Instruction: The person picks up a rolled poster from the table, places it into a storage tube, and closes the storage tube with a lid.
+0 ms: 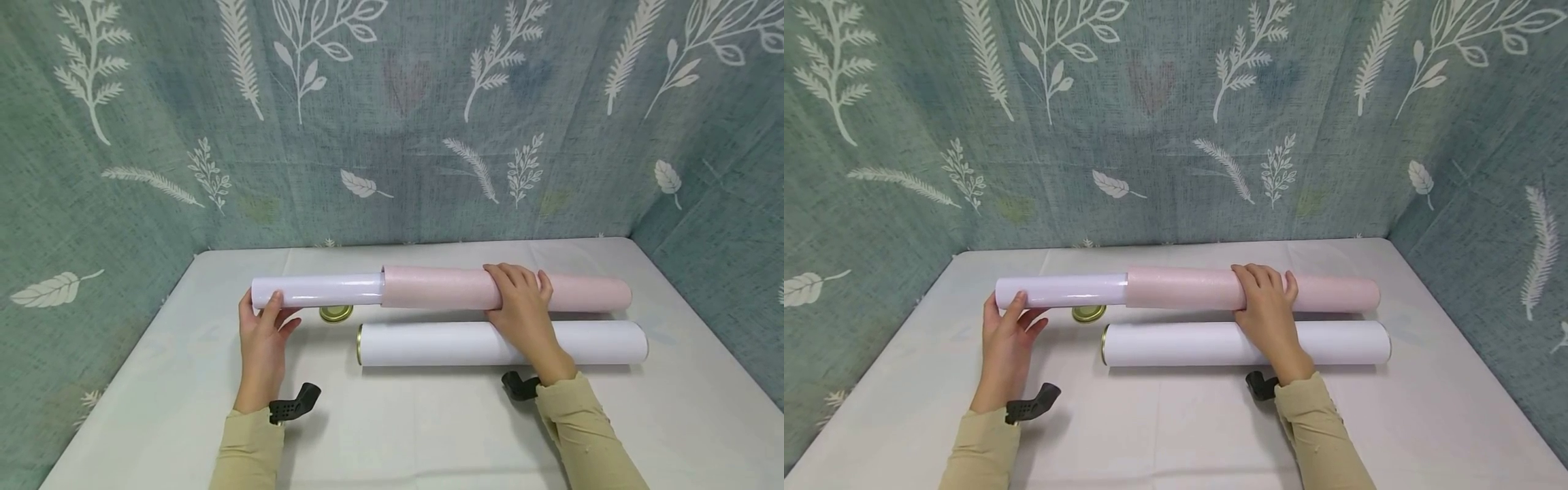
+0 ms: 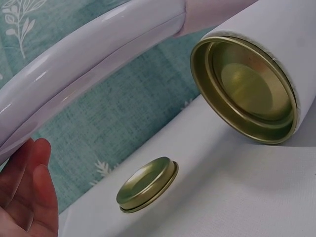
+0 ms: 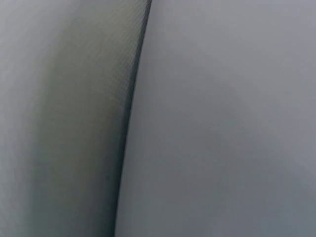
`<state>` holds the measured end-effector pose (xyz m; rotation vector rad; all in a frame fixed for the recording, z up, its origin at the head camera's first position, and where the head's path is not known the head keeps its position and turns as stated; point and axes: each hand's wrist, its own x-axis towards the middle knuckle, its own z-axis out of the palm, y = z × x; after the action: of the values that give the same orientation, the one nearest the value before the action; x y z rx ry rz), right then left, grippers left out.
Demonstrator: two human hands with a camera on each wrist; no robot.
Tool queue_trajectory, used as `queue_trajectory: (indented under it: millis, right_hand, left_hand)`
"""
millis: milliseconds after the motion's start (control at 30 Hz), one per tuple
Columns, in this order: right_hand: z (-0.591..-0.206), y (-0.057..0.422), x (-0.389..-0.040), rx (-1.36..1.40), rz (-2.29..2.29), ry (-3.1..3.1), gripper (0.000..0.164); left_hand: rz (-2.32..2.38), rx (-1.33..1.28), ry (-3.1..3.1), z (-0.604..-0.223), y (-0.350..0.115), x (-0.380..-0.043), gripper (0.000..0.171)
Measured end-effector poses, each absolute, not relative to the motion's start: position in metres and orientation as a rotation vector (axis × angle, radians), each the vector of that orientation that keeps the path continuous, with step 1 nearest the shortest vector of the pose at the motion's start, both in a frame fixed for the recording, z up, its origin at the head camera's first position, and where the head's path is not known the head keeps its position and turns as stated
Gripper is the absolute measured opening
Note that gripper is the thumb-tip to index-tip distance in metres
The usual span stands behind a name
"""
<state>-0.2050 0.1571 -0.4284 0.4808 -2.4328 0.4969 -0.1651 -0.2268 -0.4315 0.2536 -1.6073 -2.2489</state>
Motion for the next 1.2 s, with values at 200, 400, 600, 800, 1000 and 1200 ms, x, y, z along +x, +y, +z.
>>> queue_trajectory:
  millis: [200,400,600,800,1000,1200]
  right_hand:
    - [-0.4283,0.1579,-0.2061,0.482,0.496,-2.442,0.069]
    - [-0.4286,0.1577,-0.2068,0.484,0.494,-2.435,0.07]
    - [-0.4285,0.1577,-0.2048,0.485,0.499,-2.45,0.07]
    - [-0.4284,0.1574,-0.2045,0.475,0.499,-2.456,0.071]
    - [-0.4274,0.157,-0.2052,0.474,0.497,-2.452,0.07]
    - [-0.4285,0.1571,-0.2051,0.477,0.495,-2.441,0.07]
  left_hand:
    - [-2.254,0.269,-1.606,-0.431,-0.2264,-0.1656,0.06]
    - [-2.249,0.251,-1.613,-0.4316,-0.2264,-0.165,0.058]
    - [-2.261,0.243,-1.579,-0.432,-0.224,-0.1647,0.057]
    - [-2.268,0.199,-1.562,-0.4313,-0.2213,-0.1642,0.054]
    - [-2.262,0.172,-1.593,-0.4305,-0.2212,-0.1632,0.055]
    - [-2.25,0.154,-1.619,-0.4314,-0.2205,-0.1627,0.054]
